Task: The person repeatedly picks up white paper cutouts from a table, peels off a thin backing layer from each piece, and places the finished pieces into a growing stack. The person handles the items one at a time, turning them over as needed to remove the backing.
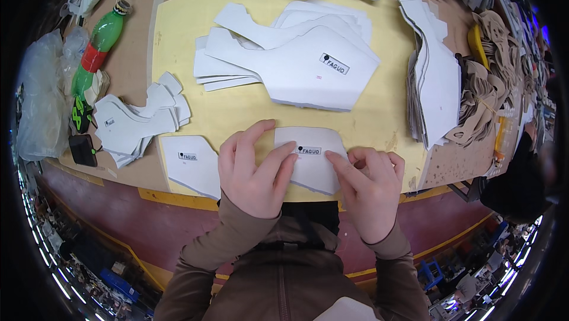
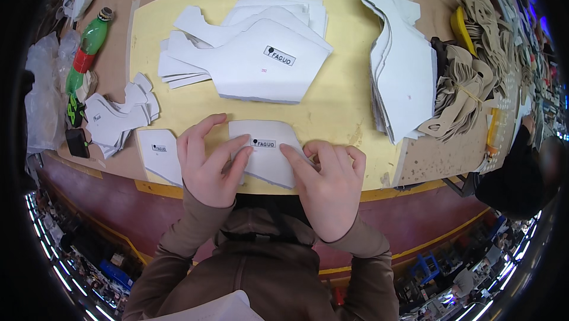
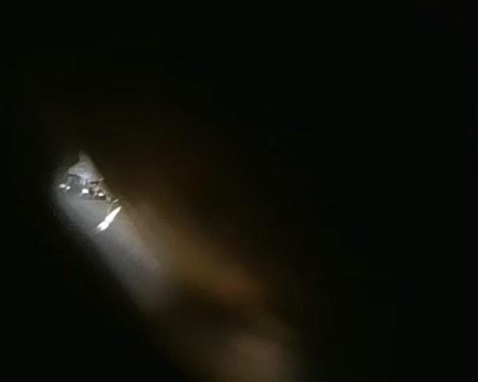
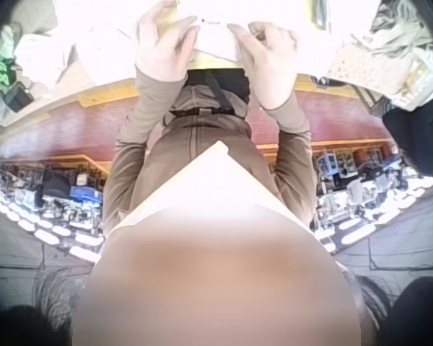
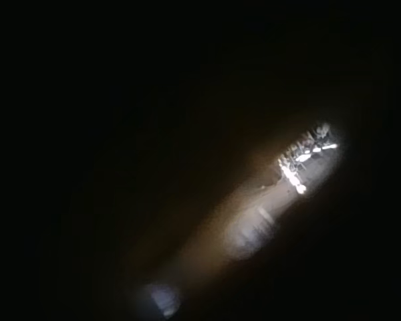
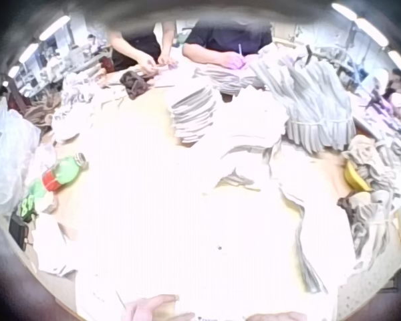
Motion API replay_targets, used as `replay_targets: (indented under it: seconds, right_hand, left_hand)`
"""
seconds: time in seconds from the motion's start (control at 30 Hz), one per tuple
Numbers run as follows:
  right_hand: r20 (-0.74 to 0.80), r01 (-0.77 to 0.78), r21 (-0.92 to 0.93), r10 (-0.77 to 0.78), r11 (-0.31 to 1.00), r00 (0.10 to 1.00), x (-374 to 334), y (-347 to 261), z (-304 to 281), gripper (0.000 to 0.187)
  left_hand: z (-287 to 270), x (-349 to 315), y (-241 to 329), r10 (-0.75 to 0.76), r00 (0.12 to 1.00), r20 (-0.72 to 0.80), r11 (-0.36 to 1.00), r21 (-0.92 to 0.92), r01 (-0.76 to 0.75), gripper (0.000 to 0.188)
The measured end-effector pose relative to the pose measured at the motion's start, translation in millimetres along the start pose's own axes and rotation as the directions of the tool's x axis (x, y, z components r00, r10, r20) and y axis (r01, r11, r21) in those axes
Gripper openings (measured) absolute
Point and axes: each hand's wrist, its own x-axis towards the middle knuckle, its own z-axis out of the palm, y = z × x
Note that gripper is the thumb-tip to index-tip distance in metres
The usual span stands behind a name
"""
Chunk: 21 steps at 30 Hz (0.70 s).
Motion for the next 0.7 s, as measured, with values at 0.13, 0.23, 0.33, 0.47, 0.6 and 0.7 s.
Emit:
replay_targets:
  seconds: [0.13, 0.23, 0.33, 0.47, 0.6, 0.7]
  right_hand:
    - [-0.027, 0.009, -0.021, -0.009, 1.000, 1.000, 1, 0, 2, 0.042]
    - [-0.014, 0.015, -0.032, -0.015, 0.999, 1.000, 1, -1, 0, 0.041]
    - [-0.008, 0.024, -0.030, -0.024, 0.999, 1.000, 2, -1, -1, 0.041]
    - [0.000, 0.019, -0.032, -0.019, 0.999, 1.000, 2, -1, -2, 0.041]
    - [0.013, 0.013, -0.093, -0.011, 0.996, 1.000, 1, -3, -3, 0.040]
    - [-0.010, 0.035, -0.175, -0.037, 0.984, 0.999, 0, -5, -2, 0.037]
  left_hand:
    - [2, -2, -2, 0.051, 0.999, -0.014, 0.995, 0.086, -0.050, 0.026]
    - [4, -5, -3, 0.076, 0.997, 0.000, 0.993, 0.091, -0.076, 0.026]
    - [7, -8, -3, 0.145, 0.989, 0.019, 0.982, 0.117, -0.146, 0.030]
    - [9, -12, -2, 0.135, 0.991, 0.011, 0.984, 0.119, -0.135, 0.032]
    - [12, -17, 4, 0.173, 0.984, 0.049, 0.951, 0.253, -0.180, 0.040]
    - [6, -28, 16, 0.159, 0.972, 0.175, 0.921, 0.329, -0.209, 0.040]
